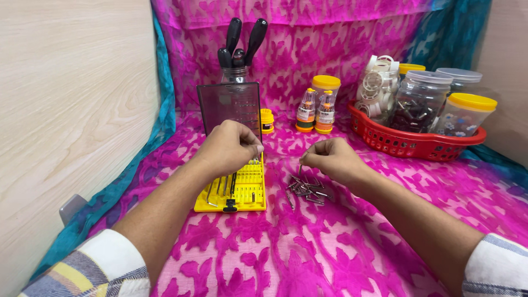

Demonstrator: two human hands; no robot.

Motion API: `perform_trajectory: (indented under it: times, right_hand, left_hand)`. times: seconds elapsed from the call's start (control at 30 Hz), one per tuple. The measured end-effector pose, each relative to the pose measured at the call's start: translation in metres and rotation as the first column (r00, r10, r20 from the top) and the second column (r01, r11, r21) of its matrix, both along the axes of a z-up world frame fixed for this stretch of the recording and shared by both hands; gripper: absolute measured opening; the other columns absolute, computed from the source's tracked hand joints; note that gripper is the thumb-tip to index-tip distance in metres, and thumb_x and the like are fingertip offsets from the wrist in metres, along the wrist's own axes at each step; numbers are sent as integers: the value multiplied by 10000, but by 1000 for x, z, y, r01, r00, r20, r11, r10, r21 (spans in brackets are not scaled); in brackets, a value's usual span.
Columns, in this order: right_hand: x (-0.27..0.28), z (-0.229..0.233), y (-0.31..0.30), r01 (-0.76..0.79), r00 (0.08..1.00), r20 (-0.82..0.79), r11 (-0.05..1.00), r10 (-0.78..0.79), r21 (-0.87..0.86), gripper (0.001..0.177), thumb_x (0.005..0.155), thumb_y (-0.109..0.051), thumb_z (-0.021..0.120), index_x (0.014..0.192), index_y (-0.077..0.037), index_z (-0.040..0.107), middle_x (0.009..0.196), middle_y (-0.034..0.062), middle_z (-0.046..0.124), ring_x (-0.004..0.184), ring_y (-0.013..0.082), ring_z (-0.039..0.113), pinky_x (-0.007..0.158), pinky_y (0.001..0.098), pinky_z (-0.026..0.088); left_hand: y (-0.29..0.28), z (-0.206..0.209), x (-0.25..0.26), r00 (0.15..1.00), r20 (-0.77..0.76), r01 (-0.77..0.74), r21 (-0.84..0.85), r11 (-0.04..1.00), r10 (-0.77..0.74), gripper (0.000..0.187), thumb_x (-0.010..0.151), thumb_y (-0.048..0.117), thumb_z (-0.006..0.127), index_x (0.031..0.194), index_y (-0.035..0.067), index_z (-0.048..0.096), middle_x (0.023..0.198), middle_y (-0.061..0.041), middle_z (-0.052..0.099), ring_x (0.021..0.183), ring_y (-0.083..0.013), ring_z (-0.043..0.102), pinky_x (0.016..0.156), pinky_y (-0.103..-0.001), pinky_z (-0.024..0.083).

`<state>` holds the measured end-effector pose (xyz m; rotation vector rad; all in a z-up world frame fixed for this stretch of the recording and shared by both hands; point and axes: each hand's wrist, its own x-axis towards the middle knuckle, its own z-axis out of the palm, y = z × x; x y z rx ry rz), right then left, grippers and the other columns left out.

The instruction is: The person opens a yellow toolbox and removes multiple metal bits, placing them on the table. They then open a small yellow container, remove its contents, and place the bits into the container before closing it. The person handles the toolbox and container throughout the clip.

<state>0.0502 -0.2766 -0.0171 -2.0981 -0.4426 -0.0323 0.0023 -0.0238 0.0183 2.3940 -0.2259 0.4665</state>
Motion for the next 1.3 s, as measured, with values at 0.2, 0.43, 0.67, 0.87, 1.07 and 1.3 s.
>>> perform_trajectory:
  times: [0.2,0.43,0.67,0.87,1.07,1.3]
  right_hand:
    - [-5,1,-16,100,993,-51,993,-104,-69,245,851,-245,731,956,-46,827,700,30,699,550,84,508,514,307,429]
    - [1,1,-16,65,998,-20,997,-65,-34,277,851,-259,739,973,-22,814,739,27,717,596,71,554,550,296,460]
    - [23,-8,5,-48,998,38,999,47,19,234,852,-194,734,989,-16,800,824,10,758,722,58,645,680,258,528]
    - [37,-15,38,-122,988,90,991,127,-61,227,864,-208,752,969,-13,799,825,38,758,745,102,642,716,309,537]
    - [45,-12,62,-166,970,150,974,190,-157,209,854,-209,757,938,-24,808,807,40,774,713,82,666,689,297,550]
    - [48,-13,78,-171,984,12,965,177,-197,222,868,-239,742,922,-29,788,712,47,735,567,112,621,548,318,522]
  left_hand:
    - [-32,0,7,988,-67,138,-65,988,-142,197,820,209,807,932,46,811,813,-83,794,730,-126,733,710,-313,585]
    - [-28,-4,20,975,-18,216,-144,966,-221,251,802,213,829,989,50,798,830,-69,786,738,-107,712,715,-307,586]
    - [18,-24,25,998,-36,-61,-119,991,57,180,832,191,801,960,65,818,836,-83,782,758,-150,722,746,-330,575]
    - [27,-39,30,997,-48,-68,-86,994,64,158,841,177,774,946,70,821,858,-87,795,787,-153,746,771,-325,578]
    - [21,-32,25,992,-102,-78,26,997,80,200,827,236,778,984,123,828,911,-97,801,852,-185,771,810,-347,576]
    - [14,-22,25,983,-163,-65,98,993,80,231,825,329,768,1004,197,831,962,-83,798,926,-206,763,872,-381,560]
